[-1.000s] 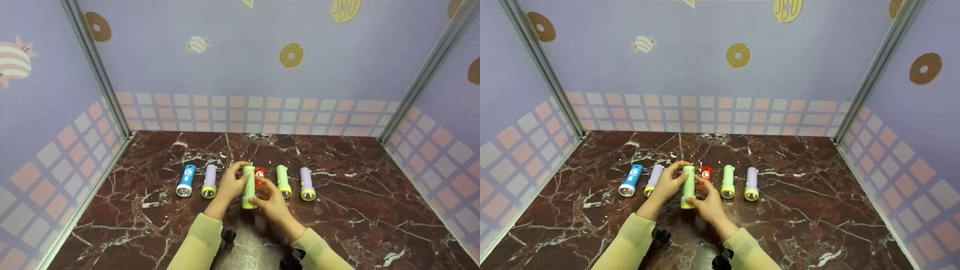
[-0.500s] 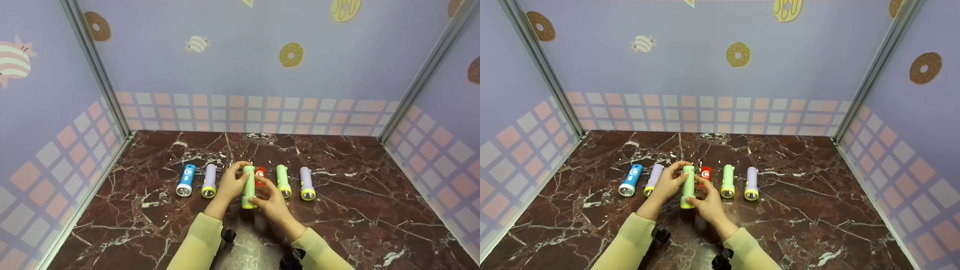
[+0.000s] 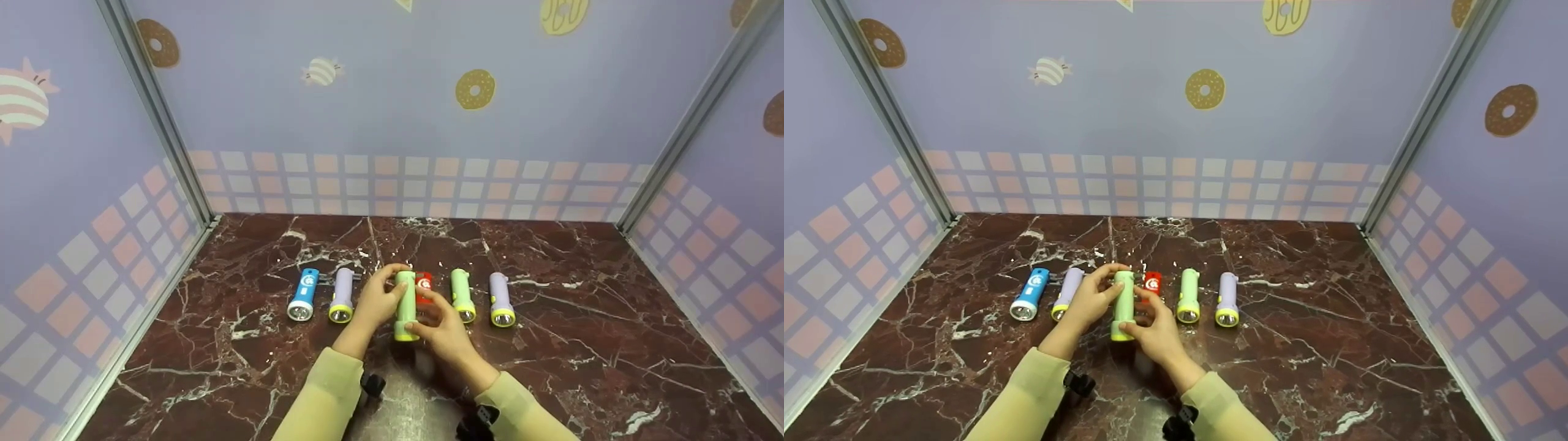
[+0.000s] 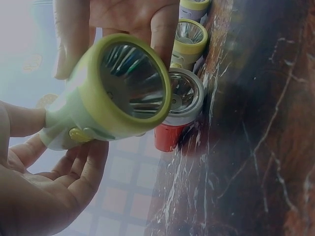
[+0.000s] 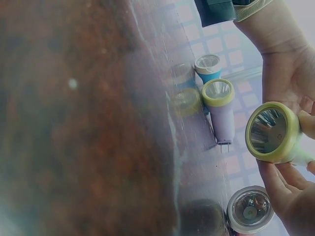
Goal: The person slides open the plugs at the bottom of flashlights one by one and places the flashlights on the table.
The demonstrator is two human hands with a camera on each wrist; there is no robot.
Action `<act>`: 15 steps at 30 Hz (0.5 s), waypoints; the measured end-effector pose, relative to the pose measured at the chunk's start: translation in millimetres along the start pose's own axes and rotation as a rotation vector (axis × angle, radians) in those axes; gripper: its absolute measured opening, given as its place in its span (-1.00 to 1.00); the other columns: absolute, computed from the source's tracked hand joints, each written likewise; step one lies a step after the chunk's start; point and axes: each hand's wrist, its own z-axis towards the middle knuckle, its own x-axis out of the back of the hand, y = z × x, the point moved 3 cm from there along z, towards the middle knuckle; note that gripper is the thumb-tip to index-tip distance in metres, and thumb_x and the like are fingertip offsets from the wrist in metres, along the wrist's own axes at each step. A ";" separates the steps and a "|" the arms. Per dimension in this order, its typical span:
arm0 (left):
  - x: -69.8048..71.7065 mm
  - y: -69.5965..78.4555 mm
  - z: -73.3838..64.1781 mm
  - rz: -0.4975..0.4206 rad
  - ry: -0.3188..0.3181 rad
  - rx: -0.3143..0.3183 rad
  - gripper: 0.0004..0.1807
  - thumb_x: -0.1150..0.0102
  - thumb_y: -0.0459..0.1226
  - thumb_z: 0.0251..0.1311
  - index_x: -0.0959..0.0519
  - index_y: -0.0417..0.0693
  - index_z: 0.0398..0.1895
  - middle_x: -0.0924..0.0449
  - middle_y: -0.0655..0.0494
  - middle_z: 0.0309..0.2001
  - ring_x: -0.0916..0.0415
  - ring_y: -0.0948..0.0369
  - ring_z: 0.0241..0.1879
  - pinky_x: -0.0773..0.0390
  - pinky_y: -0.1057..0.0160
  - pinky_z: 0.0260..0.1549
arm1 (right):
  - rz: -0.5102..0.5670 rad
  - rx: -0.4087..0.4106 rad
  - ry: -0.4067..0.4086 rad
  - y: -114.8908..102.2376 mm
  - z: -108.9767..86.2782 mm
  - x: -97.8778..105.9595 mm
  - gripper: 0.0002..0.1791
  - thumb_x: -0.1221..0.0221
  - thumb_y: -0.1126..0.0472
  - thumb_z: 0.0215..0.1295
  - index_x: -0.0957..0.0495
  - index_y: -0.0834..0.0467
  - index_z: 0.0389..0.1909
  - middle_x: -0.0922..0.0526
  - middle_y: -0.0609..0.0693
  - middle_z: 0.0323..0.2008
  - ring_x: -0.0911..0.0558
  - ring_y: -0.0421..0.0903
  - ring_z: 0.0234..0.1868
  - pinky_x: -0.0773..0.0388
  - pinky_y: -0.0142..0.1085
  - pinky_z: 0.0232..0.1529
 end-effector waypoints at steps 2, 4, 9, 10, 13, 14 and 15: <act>0.3 -0.4 -0.1 0.002 -0.001 -0.003 -0.67 -0.16 -0.43 0.25 -0.60 -0.29 0.08 -0.65 -0.29 0.00 -0.61 -0.13 -0.14 -0.61 -0.09 -0.05 | -0.001 -0.003 0.000 0.3 -0.2 0.0 -0.23 -0.32 0.51 0.15 -0.30 0.40 0.41 -0.57 0.53 0.15 -0.69 0.31 0.09 -0.69 -0.33 -0.02; 0.6 -0.6 -0.2 0.006 -0.001 -0.004 -0.67 -0.16 -0.43 0.25 -0.61 -0.27 0.08 -0.65 -0.28 0.02 -0.61 -0.13 -0.11 -0.61 -0.08 -0.04 | -0.003 -0.006 -0.001 0.5 -0.2 -0.1 -0.23 -0.32 0.51 0.16 -0.29 0.40 0.42 -0.58 0.53 0.15 -0.70 0.31 0.08 -0.69 -0.33 -0.04; 0.7 -0.3 -0.2 0.017 -0.003 0.004 -0.67 -0.16 -0.43 0.25 -0.62 -0.23 0.09 -0.65 -0.27 0.07 -0.60 -0.13 -0.05 -0.60 -0.06 0.00 | 0.000 -0.011 -0.008 0.6 -0.2 -0.3 -0.23 -0.32 0.51 0.17 -0.28 0.40 0.43 -0.58 0.54 0.14 -0.70 0.31 0.07 -0.71 -0.32 -0.07; 0.7 -0.5 -0.1 0.017 -0.003 0.003 -0.67 -0.16 -0.43 0.25 -0.62 -0.23 0.09 -0.65 -0.27 0.07 -0.60 -0.14 -0.06 -0.60 -0.06 -0.01 | 0.001 -0.013 -0.009 0.7 -0.1 -0.4 -0.23 -0.32 0.51 0.18 -0.28 0.40 0.43 -0.58 0.54 0.14 -0.70 0.32 0.07 -0.71 -0.31 -0.07; 0.8 -0.5 0.2 0.017 -0.004 -0.002 -0.67 -0.16 -0.43 0.25 -0.62 -0.23 0.08 -0.65 -0.27 0.06 -0.60 -0.12 -0.10 -0.61 -0.05 -0.04 | 0.002 -0.012 -0.012 0.6 -0.2 -0.4 -0.23 -0.32 0.50 0.18 -0.28 0.39 0.43 -0.58 0.54 0.14 -0.70 0.32 0.07 -0.72 -0.31 -0.06; 0.8 -0.1 0.1 0.017 -0.004 -0.004 -0.67 -0.16 -0.42 0.25 -0.63 -0.24 0.08 -0.65 -0.27 0.05 -0.60 -0.10 -0.11 -0.61 -0.04 -0.04 | 0.002 -0.011 -0.012 0.5 -0.3 -0.4 -0.23 -0.32 0.50 0.18 -0.28 0.39 0.43 -0.58 0.53 0.14 -0.70 0.32 0.08 -0.72 -0.31 -0.05; 0.9 -0.3 0.3 0.016 -0.004 -0.006 -0.67 -0.16 -0.42 0.25 -0.63 -0.24 0.08 -0.65 -0.27 0.05 -0.61 -0.09 -0.12 -0.61 -0.04 -0.04 | -0.002 -0.012 -0.010 0.5 -0.3 -0.3 -0.23 -0.32 0.50 0.18 -0.28 0.39 0.43 -0.58 0.53 0.14 -0.70 0.32 0.08 -0.71 -0.31 -0.05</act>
